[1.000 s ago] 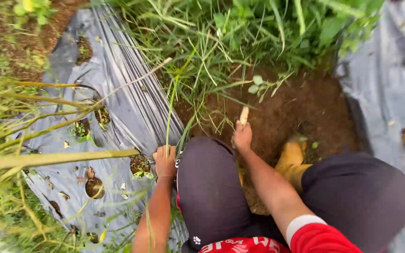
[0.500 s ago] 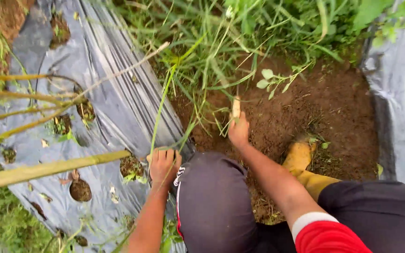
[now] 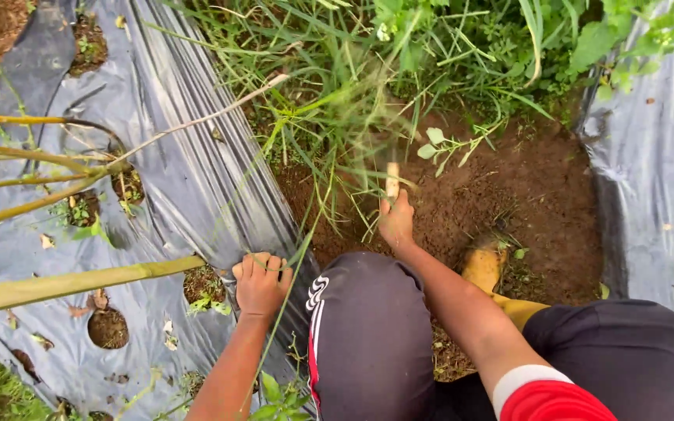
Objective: Weeding a garden path between plastic-covered beds using a small hand hoe.
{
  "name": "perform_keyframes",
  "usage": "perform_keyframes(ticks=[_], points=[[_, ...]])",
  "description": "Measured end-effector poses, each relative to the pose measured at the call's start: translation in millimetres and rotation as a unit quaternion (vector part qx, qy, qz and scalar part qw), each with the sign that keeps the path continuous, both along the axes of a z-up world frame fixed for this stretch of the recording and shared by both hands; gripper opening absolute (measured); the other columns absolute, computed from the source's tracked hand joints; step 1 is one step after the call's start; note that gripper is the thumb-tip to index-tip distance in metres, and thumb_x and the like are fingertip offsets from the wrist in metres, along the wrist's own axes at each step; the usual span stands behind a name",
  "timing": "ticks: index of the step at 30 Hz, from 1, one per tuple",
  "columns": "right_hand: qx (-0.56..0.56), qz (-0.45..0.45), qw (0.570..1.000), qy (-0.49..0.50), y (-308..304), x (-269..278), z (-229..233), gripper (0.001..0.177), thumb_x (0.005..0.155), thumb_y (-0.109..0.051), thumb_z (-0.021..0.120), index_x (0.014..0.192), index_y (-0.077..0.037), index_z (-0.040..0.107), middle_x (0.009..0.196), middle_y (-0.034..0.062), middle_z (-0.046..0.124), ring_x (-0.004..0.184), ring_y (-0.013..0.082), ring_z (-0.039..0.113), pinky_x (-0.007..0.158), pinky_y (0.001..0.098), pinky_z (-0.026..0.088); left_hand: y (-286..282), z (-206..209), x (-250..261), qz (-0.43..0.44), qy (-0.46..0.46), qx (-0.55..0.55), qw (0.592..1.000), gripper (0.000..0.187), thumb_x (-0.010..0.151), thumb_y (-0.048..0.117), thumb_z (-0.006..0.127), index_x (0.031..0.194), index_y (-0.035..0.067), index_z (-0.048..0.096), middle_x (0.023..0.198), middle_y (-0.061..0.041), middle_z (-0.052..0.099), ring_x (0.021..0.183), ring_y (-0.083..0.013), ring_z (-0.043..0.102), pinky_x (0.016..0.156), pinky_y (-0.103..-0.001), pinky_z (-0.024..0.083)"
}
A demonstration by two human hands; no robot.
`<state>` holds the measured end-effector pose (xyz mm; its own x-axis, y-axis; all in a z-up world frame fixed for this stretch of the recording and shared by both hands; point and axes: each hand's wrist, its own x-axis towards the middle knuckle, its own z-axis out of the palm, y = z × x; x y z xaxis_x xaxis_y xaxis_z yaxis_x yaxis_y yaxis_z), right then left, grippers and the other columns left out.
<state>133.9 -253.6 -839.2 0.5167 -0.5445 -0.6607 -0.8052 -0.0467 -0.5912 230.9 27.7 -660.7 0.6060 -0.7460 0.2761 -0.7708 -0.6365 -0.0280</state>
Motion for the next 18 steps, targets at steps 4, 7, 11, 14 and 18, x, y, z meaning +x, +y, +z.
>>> perform_keyframes(ticks=[4,7,11,14,18], points=[[0.169,-0.382,0.904,-0.09,32.8,61.4,-46.9,0.068,0.106,-0.043,0.045,0.148,0.009,0.036,0.122,0.0247,0.064,0.104,0.0221,0.067,0.096,0.0357,0.054,18.3,-42.4,-14.1,0.054,-0.014,0.01,0.998,0.021,0.085,0.024,0.068,0.073,0.011,0.056,0.078,-0.009,0.049,0.076,-0.0309,0.056,0.07,-0.04,0.037],[0.04,-0.113,0.981,-0.152,79.6,37.4,-64.4,0.073,0.107,-0.049,0.051,0.14,0.015,0.039,0.086,0.0221,0.068,0.073,0.0299,0.071,0.06,0.0426,0.059,25.4,-35.8,-22.2,0.034,-0.011,0.006,0.999,0.024,0.081,0.019,0.071,0.067,0.014,0.053,0.078,-0.008,0.051,0.075,-0.0292,0.056,0.068,-0.04,0.038],[0.181,-0.236,0.945,-0.139,32.1,-4.4,-36.2,0.027,0.101,-0.029,0.058,0.113,-0.005,0.056,0.085,0.01,0.067,0.083,0.0241,0.068,0.073,0.0298,0.056,16.5,-31.8,-4.3,0.023,-0.022,-0.028,0.999,0.024,0.081,0.019,0.07,0.065,0.014,0.052,0.076,-0.007,0.051,0.074,-0.0291,0.058,0.069,-0.039,0.04],[-0.084,0.064,0.994,-0.014,-8.7,-18.7,-11.7,0.035,0.091,-0.037,0.068,0.106,-0.006,0.06,0.088,0.0225,0.072,0.089,0.0402,0.073,0.068,0.053,0.058,18.4,-27.6,-8.1,0.03,-0.035,-0.029,0.999,0.022,0.079,0.019,0.07,0.066,0.014,0.053,0.075,-0.007,0.051,0.073,-0.0284,0.058,0.069,-0.038,0.041],[0.027,-0.066,0.993,-0.095,-51.9,39.2,38.6,0.023,0.09,-0.024,0.073,0.094,-0.005,0.059,0.067,0.0165,0.062,0.047,0.0282,0.062,0.037,0.0427,0.048,16.3,-25.2,-5.4,0.026,-0.046,-0.033,0.998,0.019,0.083,0.018,0.066,0.068,0.014,0.054,0.076,-0.008,0.05,0.072,-0.0288,0.057,0.068,-0.038,0.041]])
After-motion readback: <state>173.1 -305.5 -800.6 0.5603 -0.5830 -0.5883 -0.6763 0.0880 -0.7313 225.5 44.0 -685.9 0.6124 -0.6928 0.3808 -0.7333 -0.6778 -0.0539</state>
